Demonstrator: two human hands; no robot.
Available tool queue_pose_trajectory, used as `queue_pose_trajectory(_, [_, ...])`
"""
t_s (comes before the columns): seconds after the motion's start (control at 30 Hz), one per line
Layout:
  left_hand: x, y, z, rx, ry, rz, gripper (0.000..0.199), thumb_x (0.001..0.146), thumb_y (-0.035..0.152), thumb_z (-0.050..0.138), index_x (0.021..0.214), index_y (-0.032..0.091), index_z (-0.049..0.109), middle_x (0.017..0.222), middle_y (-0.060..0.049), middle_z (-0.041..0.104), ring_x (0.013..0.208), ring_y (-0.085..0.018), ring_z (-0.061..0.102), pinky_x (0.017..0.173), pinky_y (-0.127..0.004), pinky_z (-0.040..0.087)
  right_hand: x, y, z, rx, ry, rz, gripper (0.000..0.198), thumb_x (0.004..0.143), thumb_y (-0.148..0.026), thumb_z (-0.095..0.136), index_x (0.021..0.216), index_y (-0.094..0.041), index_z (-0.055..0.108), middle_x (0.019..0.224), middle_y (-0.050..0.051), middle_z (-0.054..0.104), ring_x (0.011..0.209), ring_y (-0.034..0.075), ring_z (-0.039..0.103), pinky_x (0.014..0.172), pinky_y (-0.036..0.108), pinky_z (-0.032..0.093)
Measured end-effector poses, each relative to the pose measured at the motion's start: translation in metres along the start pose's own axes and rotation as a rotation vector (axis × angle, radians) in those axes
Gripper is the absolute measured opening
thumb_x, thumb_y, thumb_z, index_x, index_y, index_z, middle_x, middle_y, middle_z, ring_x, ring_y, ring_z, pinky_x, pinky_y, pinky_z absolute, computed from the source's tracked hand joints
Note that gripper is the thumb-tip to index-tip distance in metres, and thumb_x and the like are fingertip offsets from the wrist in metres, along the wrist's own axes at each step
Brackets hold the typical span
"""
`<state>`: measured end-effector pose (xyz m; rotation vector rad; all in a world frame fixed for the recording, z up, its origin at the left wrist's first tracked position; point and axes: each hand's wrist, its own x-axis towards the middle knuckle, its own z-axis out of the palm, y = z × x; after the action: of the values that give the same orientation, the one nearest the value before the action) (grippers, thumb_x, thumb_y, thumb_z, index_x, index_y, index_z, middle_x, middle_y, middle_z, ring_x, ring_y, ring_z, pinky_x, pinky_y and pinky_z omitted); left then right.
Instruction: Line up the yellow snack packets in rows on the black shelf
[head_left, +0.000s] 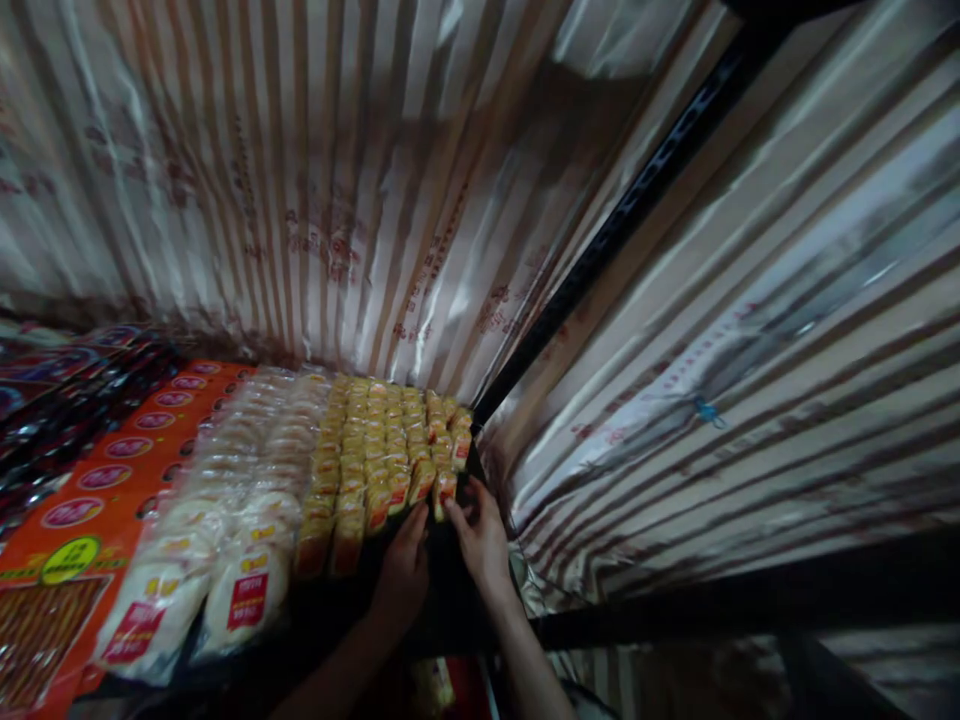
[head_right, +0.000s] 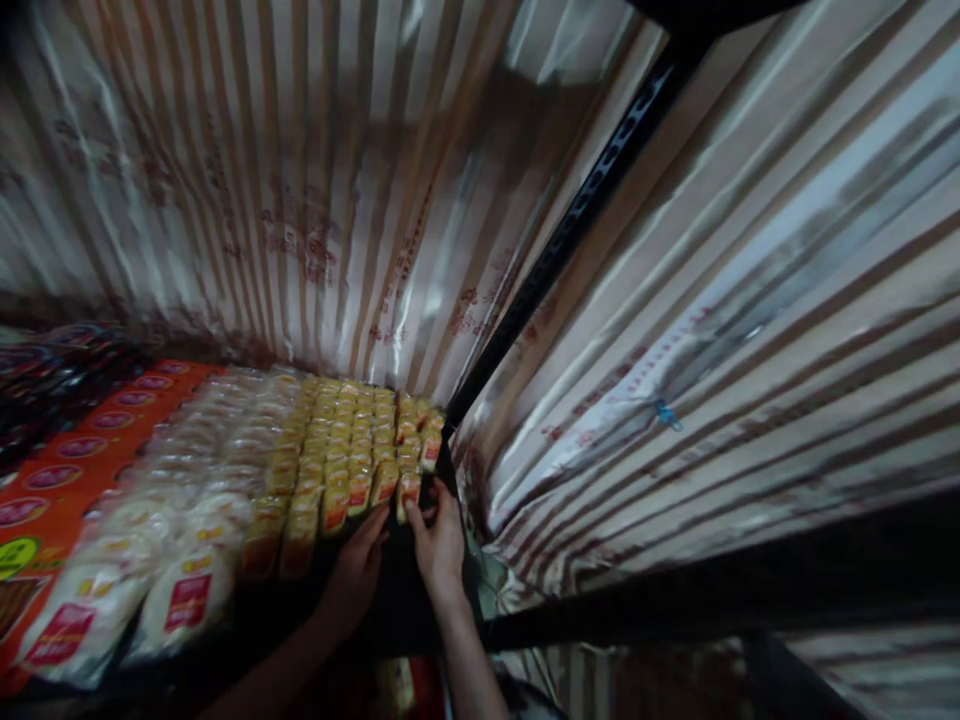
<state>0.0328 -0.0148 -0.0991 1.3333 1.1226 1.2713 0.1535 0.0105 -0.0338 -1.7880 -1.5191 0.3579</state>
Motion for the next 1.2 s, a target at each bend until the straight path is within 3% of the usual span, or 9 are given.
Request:
queue_pose_trajectory(0.17, [0.0, -0.004, 0.0, 0.028, -0.004, 0.003, 0.049, 0.08, 0.014, 0.037, 0.126, 0.014, 0.051, 0.137, -0.01, 0.047, 0.128, -0.02, 0.04, 0.11, -0.039, 0.031, 0.001, -0.002, 0.017, -0.01, -0.101, -0.019, 0.057, 0.077, -0.04, 0.054, 0.124, -0.01, 0.049, 0.099, 0.011, 0.062, 0.068, 0.017, 0.059, 0.071, 0.03, 0.049])
queue_pose_trajectory(0.53, [0.0, -0.003, -0.001, 0.043, -0.016, -0.01, 0.053, 0.077, 0.009, 0.035, 0.128, 0.015, 0.05, 0.138, -0.009, 0.045, 0.13, -0.018, 0.039, 0.112, -0.039, 0.026, 0.014, 0.001, 0.039, 0.09, 0.08, -0.124, 0.046, 0.08, -0.04, 0.05, 0.117, -0.013, 0.055, 0.09, 0.011, 0.061, 0.072, 0.02, 0.058, 0.072, 0.035, 0.05])
queue_pose_trajectory(0.77, [-0.001, -0.003, -0.001, 0.019, 0.004, 0.018, 0.054, 0.076, 0.008, 0.034, 0.127, 0.017, 0.051, 0.137, -0.007, 0.046, 0.129, -0.016, 0.04, 0.112, -0.038, 0.025, 0.01, 0.005, 0.043, 0.06, 0.071, -0.173, 0.047, 0.083, -0.044, 0.045, 0.119, -0.014, 0.054, 0.111, 0.016, 0.058, 0.1, 0.025, 0.056, 0.086, 0.04, 0.047])
queue_pose_trajectory(0.97, [-0.002, 0.0, -0.002, 0.024, 0.016, -0.016, 0.048, 0.079, 0.012, 0.038, 0.124, 0.017, 0.054, 0.136, -0.007, 0.048, 0.128, -0.018, 0.041, 0.112, -0.04, 0.027, 0.02, 0.003, 0.033, 0.089, 0.044, -0.096, 0.054, 0.084, -0.047, 0.042, 0.124, -0.012, 0.051, 0.114, 0.017, 0.058, 0.099, 0.025, 0.057, 0.089, 0.042, 0.045])
queue_pose_trajectory(1.2, [-0.002, 0.001, -0.003, 0.036, -0.011, -0.014, 0.053, 0.075, 0.008, 0.038, 0.126, 0.016, 0.052, 0.137, -0.008, 0.047, 0.129, -0.018, 0.04, 0.112, -0.039, 0.026, 0.029, -0.003, 0.043, 0.226, -0.001, 0.021, 0.064, 0.082, -0.052, 0.042, 0.131, -0.011, 0.045, 0.13, 0.017, 0.05, 0.123, 0.027, 0.042, 0.105, 0.045, 0.029])
